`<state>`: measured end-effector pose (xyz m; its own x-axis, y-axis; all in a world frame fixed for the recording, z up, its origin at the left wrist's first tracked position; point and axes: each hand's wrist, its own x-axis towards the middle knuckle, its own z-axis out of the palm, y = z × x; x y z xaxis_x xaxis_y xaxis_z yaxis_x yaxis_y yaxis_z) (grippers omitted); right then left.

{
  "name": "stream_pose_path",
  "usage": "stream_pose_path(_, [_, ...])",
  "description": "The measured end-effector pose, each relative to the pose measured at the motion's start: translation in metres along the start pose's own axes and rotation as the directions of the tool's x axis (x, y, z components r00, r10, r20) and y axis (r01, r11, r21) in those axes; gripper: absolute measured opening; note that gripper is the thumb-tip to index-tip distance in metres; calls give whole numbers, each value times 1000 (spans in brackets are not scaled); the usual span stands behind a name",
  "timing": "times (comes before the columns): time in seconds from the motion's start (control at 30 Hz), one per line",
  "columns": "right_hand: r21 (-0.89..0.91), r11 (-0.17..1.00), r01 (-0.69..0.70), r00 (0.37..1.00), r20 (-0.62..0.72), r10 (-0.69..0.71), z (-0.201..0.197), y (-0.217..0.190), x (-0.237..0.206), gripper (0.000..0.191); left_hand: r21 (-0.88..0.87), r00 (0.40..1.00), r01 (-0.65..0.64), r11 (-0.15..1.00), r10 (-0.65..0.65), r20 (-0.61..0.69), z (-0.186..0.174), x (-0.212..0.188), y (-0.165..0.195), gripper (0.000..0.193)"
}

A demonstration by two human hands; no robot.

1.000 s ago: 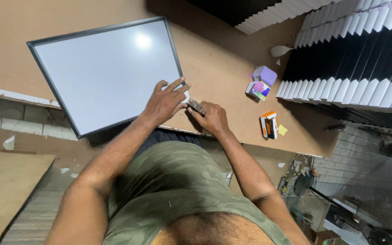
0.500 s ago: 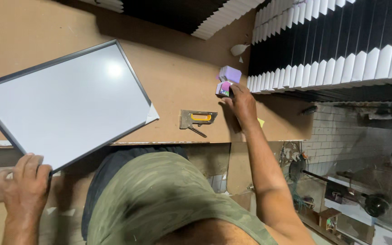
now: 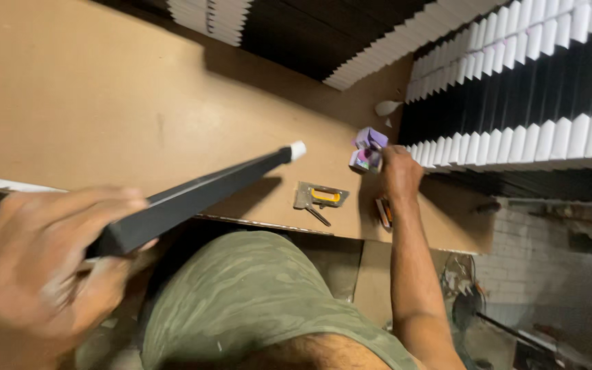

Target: The person assembles picture frames at a workbench. They place a white backing board into a black frame, fold the metal tabs over the board, use a staple gun to secure the backing, and apply small adhesive corner pieces to the frame corners, working on one frame after another.

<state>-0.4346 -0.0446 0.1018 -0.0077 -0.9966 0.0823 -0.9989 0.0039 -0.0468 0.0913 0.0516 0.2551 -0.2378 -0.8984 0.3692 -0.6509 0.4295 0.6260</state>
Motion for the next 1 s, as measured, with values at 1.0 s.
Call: stream_pose_path(1.0, [919,170,355,927,-323,-191,-142,-204,-48,28,-90,896,-393,915,359,-261,48,74,45,28])
